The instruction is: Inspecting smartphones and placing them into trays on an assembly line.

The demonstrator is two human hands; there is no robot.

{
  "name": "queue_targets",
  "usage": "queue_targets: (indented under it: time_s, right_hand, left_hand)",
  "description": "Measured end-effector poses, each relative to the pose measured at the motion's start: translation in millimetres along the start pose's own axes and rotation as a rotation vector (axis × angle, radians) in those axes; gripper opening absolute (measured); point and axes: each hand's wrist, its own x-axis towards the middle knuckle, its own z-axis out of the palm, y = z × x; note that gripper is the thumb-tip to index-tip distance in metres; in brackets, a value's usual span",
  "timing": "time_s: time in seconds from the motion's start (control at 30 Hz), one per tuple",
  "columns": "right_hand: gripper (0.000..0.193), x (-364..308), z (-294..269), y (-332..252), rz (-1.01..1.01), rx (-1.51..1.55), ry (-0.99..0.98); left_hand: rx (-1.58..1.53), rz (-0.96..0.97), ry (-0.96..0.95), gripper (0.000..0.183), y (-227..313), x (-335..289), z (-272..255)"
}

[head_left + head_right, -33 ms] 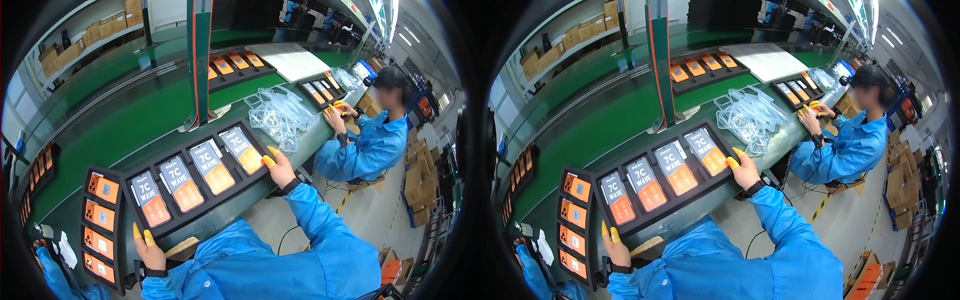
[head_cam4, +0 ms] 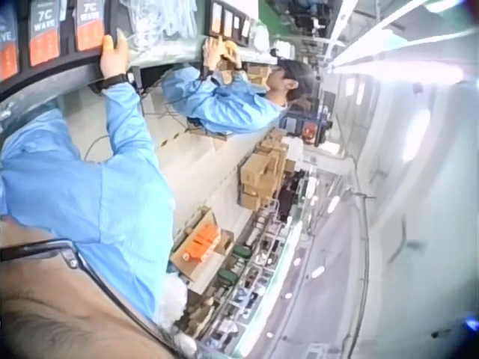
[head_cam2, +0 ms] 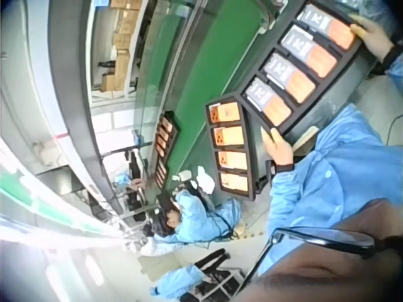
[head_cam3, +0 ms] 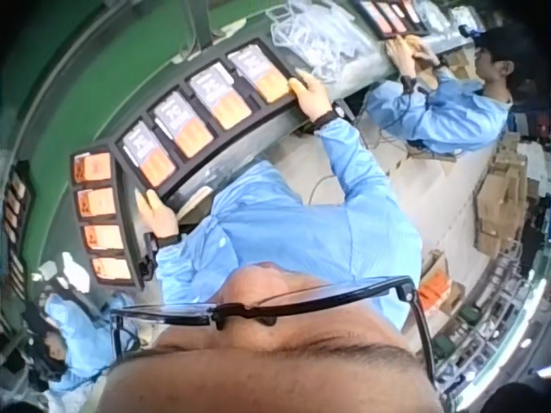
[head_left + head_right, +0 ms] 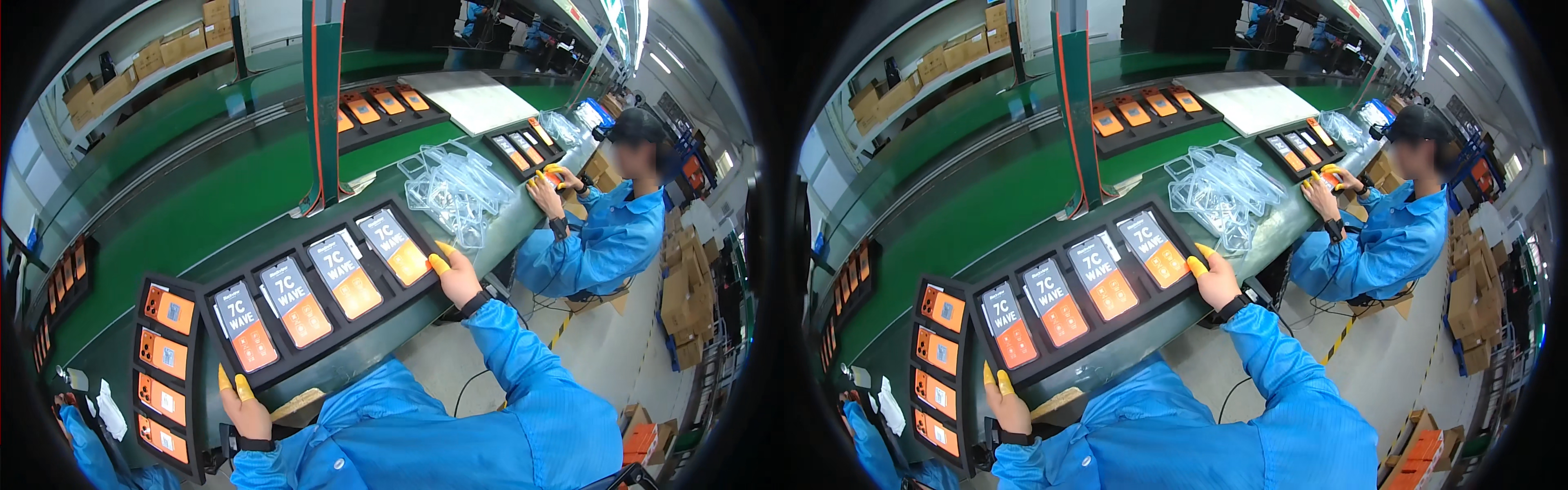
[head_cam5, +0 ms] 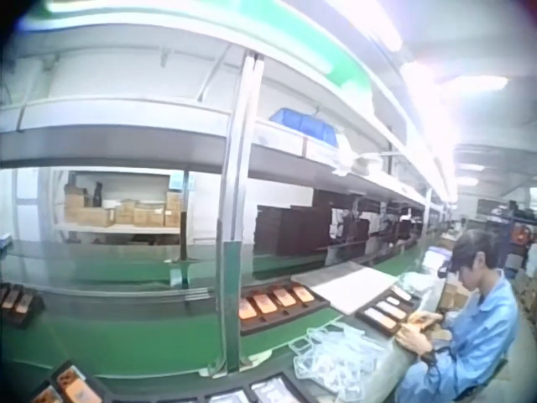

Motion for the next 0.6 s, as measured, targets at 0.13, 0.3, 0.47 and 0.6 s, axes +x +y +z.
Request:
queue_targets:
  time_s: [0.13, 0.3, 0.47, 0.6]
  right_hand:
    - [0.036, -1, -1, -3, 0.152, 0.163, -0.033]
    - [0.036, -6, -3, -10, 0.174, 0.182, -0.036]
    - [0.039, -12, 1, -3, 0.151, 0.260, -0.122]
    - [0.038, -13, -16, -9, 0.115, 0.115, -0.142]
  left_hand:
    - [-0.031, 0.028, -0.008, 0.039, 5, -1, -2]
    - [-0.083, -0.003, -0.027, 0.038, 7, -7, -6]
    - [-0.155, -0.031, -0.008, 0.039, 8, -24, -24]
    - [-0.095, 0.076, -0.061, 0.045, 9, -32, -37]
